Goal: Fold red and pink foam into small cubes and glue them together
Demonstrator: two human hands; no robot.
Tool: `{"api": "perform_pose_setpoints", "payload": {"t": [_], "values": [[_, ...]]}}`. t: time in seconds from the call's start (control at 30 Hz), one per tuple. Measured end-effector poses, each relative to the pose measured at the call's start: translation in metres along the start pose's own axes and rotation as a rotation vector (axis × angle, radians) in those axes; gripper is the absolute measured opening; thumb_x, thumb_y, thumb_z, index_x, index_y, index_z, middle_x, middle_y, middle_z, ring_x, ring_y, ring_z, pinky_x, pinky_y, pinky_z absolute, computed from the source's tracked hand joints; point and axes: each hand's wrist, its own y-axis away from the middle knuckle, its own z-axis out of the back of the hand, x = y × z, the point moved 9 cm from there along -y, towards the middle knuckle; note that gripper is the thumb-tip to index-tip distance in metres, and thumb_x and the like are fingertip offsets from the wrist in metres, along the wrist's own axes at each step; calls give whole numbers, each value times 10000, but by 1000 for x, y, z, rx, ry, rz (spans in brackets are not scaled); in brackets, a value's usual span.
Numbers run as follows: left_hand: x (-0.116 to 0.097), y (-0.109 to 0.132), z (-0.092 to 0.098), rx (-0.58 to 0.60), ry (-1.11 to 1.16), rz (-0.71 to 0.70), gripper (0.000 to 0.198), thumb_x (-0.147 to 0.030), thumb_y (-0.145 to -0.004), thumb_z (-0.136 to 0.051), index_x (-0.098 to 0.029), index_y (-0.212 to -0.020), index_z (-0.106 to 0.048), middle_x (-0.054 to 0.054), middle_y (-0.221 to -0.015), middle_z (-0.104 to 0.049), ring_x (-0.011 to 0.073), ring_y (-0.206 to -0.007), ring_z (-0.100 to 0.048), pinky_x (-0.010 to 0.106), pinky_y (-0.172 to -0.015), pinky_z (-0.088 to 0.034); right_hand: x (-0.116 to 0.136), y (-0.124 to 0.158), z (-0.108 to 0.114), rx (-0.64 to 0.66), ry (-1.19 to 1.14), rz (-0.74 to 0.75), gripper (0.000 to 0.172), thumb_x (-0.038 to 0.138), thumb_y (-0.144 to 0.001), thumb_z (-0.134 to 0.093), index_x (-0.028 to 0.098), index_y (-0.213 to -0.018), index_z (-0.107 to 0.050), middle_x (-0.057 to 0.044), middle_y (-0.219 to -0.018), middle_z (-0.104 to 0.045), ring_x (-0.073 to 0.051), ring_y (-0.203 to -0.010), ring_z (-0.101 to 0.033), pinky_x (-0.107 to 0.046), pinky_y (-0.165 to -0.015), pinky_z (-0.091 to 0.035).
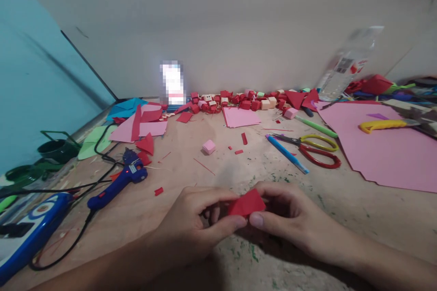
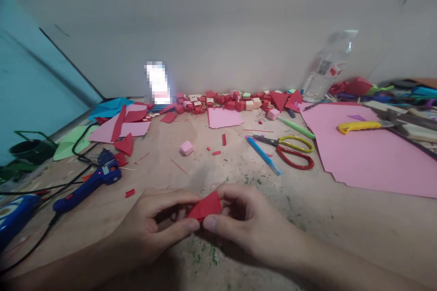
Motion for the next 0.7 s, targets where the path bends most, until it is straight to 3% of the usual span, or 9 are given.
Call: {"api": "perform_pose_setpoints", "payload": {"t": [0.13,0.33,0.57,0.7], "values": [[-1,-1,0,32,-3,4,281,-359,-967,-593,-177,-984,-806,11,-713,-730,125,-566,-570,210,-539,-426,-1,0,1,6,-6,-9,428,518,-812,-842,146,-816,-631,18,-669,-577,-83,-572,-457,-208,-528,-352],[-12,-2,3,32,40,-91,399,-175,-1043,-421,-177,-813,-748,-7,-758,-770,94,-587,-622,182,-600,-452,-8,0,7,-4,120,-45,475,598,-881,-737,136,-806,-661,-9,-661,-580,-102,-568,-473,-229,-513,-348],[-14,4,-2,-5,-92,-207,227,-187,-1001,-539,-165,-906,-744,9,-731,-732,121,-617,-624,202,-600,-444,-8,2,7,-53,98,-46,470,608,-856,-747,169,-754,-614,7,-631,-554,-106,-550,-450,-231,-486,-330],[-11,6,-3,-15,-112,-226,223,-178,-996,-535,-149,-902,-735,10,-720,-714,112,-597,-596,199,-582,-420,-6,2,4,-3,193,-31,400,534,-852,-774,156,-805,-654,7,-652,-560,-106,-561,-459,-224,-494,-352]]}}
